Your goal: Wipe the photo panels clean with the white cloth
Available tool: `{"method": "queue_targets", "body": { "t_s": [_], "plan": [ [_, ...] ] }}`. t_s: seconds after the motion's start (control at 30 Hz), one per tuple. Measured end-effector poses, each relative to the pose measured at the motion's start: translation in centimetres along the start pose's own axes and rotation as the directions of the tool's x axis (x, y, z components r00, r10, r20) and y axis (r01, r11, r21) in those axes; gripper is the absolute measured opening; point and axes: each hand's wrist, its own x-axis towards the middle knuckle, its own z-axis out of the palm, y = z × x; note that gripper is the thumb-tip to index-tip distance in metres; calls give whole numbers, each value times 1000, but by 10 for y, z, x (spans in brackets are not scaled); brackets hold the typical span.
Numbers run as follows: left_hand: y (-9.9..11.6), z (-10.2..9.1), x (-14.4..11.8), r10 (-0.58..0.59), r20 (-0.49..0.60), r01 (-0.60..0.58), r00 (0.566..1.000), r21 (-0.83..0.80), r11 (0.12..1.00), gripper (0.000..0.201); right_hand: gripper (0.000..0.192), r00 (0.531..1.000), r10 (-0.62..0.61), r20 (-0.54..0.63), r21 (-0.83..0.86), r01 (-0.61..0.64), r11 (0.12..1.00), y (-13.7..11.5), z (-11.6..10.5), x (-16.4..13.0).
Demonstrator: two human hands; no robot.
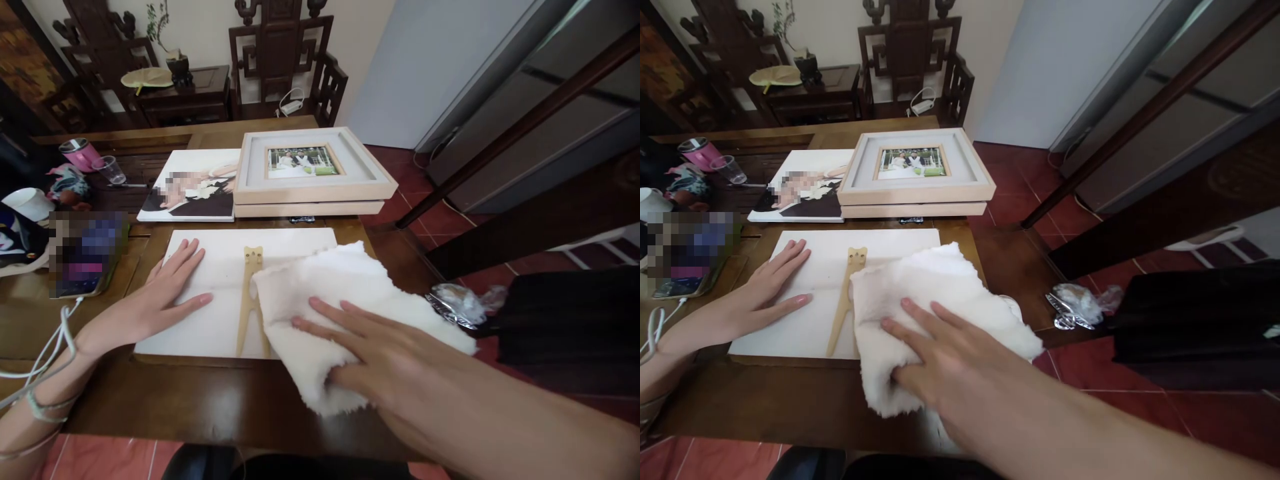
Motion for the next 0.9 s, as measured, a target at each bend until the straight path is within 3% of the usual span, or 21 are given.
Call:
{"method": "queue_targets", "body": {
  "t_s": [0.17,0.27,0.37,0.5,0.6,0.73,0.9],
  "plan": [
    [3,0,-1,-1,-6,1,1000,6,1000,82,44,998,69,-10,-81,-70,994,47,11,10],
    [3,0,2,16,-40,-17,999,-10,1000,82,40,996,81,-47,-141,-87,986,58,21,10],
    [1,1,5,39,-82,-41,996,-22,999,82,38,997,56,-53,-101,-61,993,41,25,4],
    [-2,1,8,34,-67,-35,997,-19,999,81,24,1000,-14,-13,-10,14,1000,6,15,-4],
    [-1,1,7,24,-53,-25,998,-16,1000,81,26,1000,-21,7,-17,21,1000,2,9,-4],
    [0,-1,5,4,-52,-5,999,-29,1000,85,44,1000,9,-7,-51,-10,999,32,13,5],
    [-2,-2,5,-10,-59,8,998,-29,1000,87,42,997,39,-66,-164,-49,985,67,24,14]
  ]
}}
